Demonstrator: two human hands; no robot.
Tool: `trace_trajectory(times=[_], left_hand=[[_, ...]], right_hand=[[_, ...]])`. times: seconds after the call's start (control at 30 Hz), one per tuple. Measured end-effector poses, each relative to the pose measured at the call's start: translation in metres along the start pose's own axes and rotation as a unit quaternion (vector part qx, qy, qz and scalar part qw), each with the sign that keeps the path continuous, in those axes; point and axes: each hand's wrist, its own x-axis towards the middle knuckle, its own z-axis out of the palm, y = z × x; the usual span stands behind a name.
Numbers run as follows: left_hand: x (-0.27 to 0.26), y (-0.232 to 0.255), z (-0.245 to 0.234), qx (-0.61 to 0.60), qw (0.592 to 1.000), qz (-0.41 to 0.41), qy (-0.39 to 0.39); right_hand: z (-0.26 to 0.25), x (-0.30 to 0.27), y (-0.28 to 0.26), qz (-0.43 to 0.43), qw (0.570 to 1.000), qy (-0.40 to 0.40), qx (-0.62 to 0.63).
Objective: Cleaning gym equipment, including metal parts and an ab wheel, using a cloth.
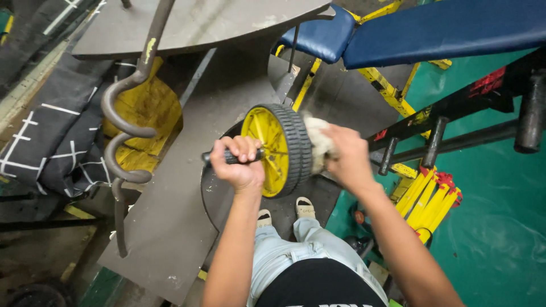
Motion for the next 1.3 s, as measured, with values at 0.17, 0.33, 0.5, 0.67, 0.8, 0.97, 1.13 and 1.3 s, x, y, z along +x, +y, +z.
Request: trace_trajectory(times=[0.17,0.33,0.5,0.67,0.8,0.97,1.13,1.3], left_hand=[[0.006,0.013,-0.004,0.01,0.999,0.022,-0.047],[-0.009,-0.007,0.006,0.007,0.996,-0.015,-0.091],[-0.004,0.01,0.002,0.023,0.988,-0.021,-0.154],[-0.009,0.01,0.014,0.06,0.978,-0.011,-0.198],[-0.019,0.01,0.037,0.103,0.948,-0.037,-0.298],[-0.003,0.018,0.031,0.075,0.905,-0.141,-0.395],[0.001,0.013,0.039,0.116,0.924,-0.177,-0.317],[0.005,0.002,0.055,0.174,0.975,-0.067,0.12]], right_hand=[[-0.015,-0.006,-0.001,0.124,0.99,0.068,0.014],[0.007,0.001,-0.035,0.003,0.994,0.067,0.085],[0.012,-0.013,0.02,0.126,0.989,-0.074,-0.013],[-0.011,-0.007,-0.01,0.119,0.988,0.014,0.093],[0.015,-0.01,-0.003,0.071,0.983,-0.117,0.121],[0.02,-0.007,0.019,0.099,0.936,-0.227,0.25],[0.039,-0.024,0.021,0.022,0.956,-0.212,0.203],[0.023,-0.016,-0.017,0.068,0.996,-0.02,0.046]])
